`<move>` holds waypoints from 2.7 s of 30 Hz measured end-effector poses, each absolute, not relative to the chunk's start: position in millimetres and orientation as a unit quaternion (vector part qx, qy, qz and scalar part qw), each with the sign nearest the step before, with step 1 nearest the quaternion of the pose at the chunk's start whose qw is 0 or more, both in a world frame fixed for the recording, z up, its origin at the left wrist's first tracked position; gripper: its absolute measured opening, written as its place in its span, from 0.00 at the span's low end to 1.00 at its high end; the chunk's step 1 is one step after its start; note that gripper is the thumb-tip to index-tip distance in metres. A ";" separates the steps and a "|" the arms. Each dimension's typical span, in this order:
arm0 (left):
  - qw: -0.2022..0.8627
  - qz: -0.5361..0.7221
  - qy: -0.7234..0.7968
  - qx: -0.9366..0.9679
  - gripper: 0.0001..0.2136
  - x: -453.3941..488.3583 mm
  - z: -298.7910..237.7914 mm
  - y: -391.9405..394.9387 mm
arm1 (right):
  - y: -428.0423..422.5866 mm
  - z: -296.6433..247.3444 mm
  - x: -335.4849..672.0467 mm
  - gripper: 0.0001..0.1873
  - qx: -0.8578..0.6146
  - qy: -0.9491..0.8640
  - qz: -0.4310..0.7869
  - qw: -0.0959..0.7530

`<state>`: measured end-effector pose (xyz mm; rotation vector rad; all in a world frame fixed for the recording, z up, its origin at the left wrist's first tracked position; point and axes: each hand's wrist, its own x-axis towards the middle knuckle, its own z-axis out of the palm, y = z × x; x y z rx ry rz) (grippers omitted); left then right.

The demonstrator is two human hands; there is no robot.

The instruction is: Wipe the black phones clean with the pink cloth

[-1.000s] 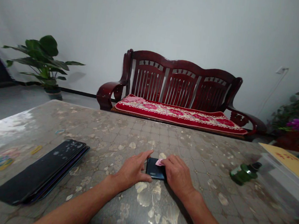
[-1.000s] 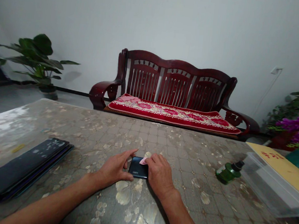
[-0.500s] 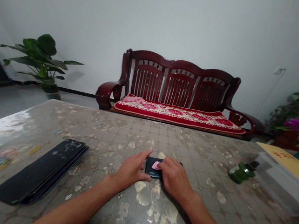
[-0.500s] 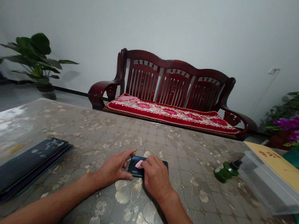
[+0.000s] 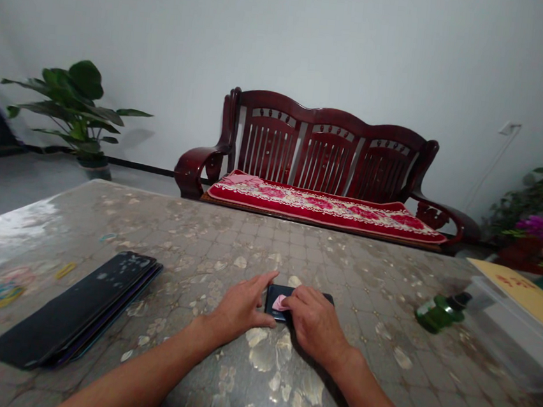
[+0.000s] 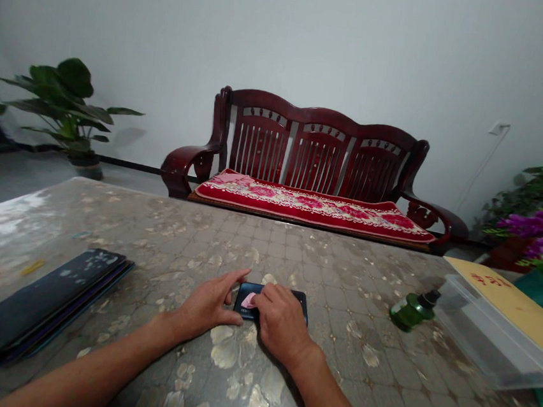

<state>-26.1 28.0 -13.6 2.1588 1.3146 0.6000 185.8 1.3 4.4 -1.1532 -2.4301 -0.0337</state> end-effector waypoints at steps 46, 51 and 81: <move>0.280 0.393 0.441 0.757 0.29 -30.2 -30.4 32.5 | 6.0 0.2 197.5 0.13 -0.441 -0.861 -0.024 0.255; 0.289 0.391 0.438 0.756 0.30 -30.1 -33.7 33.4 | 8.2 0.7 200.7 0.13 -0.459 -0.851 -0.029 0.253; 0.288 0.355 0.453 0.765 0.25 -27.6 -26.4 27.0 | 2.1 5.5 195.5 0.13 -0.443 -0.867 -0.017 0.226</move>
